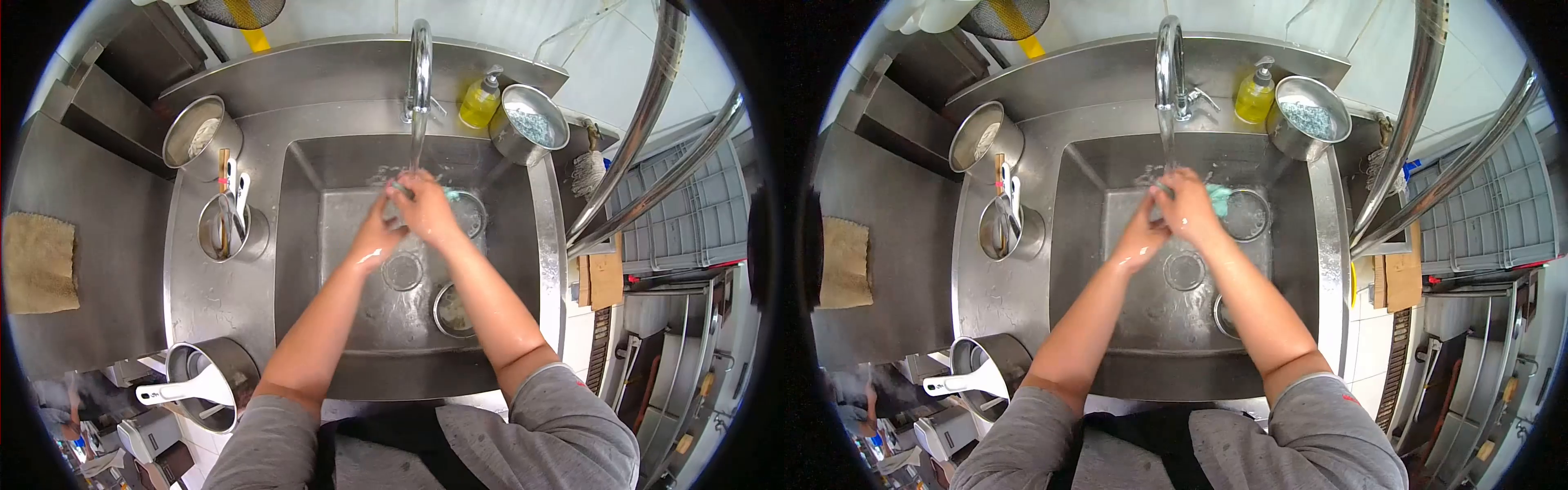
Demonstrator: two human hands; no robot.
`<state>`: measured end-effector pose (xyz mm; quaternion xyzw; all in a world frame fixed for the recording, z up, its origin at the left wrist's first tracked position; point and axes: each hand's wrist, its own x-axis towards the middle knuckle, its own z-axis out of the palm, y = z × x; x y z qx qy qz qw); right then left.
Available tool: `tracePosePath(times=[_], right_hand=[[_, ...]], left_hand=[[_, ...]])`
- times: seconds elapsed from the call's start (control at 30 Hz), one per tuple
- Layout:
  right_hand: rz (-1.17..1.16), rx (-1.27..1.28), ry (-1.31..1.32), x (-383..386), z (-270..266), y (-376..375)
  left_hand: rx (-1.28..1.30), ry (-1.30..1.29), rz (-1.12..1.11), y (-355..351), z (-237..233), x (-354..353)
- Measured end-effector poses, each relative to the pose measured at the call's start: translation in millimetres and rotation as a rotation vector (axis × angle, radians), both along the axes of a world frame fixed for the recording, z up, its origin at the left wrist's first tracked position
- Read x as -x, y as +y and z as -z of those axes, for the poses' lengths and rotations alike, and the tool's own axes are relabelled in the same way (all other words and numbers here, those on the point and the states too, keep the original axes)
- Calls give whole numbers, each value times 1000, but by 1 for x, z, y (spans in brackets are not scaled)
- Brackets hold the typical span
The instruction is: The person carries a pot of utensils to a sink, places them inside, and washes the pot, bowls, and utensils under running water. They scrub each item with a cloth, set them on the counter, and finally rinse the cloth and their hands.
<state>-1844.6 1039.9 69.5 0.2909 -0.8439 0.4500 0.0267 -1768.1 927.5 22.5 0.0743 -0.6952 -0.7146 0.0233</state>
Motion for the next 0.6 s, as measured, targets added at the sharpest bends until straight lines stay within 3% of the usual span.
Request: tracePosePath(times=[0.03, 0.07, 0.1, 0.13, 0.17, 0.2, 0.27, 0.3, 0.37, 0.4, 0.43, 0.47, 0.5, 0.53, 0.57, 0.6], right_hand=[[38, 32, -101, -10, -9, -7], [33, 32, -96, -11, -7, -8], [167, 531, -477, -10, 3, -7], [301, 1029, -857, -8, 14, -5], [281, 1207, -866, -1, 34, 2], [277, 1203, -864, -4, 42, -2], [410, 1218, -1117, -17, 53, -13], [188, 1412, -1437, -17, 53, -13], [185, 1476, -1418, -9, 48, -14], [174, 1538, -1395, -2, 44, -16], [247, 1451, -1211, 3, 40, -16], [248, 1460, -1211, 3, 33, -16], [319, 1135, -861, 1, 20, -15], [370, 800, -520, -3, 9, -14], [447, 566, -243, -13, -3, -14], [440, 563, -239, -20, -1, -15]], left_hand=[[0, 3, -5, 6, -1, 8], [185, -87, -114, 8, -2, 18], [367, -178, -224, 10, -6, 25], [363, -176, -231, 9, -10, 30], [389, -164, -286, 10, -21, 34], [416, -151, -340, 11, -25, 37], [284, -121, -328, 19, -21, 42], [92, -98, -278, 21, -19, 41], [-213, -107, -161, 19, -33, 27], [-208, -111, -158, 8, -31, 19], [-120, -175, -13, -5, -31, 9], [-29, -237, 132, -11, -31, 3], [-215, -386, 250, -9, -58, -6], [-219, -389, 246, -10, -61, -4], [-660, -422, 308, -11, -63, 3], [-1103, -434, 368, -12, -68, 13]])
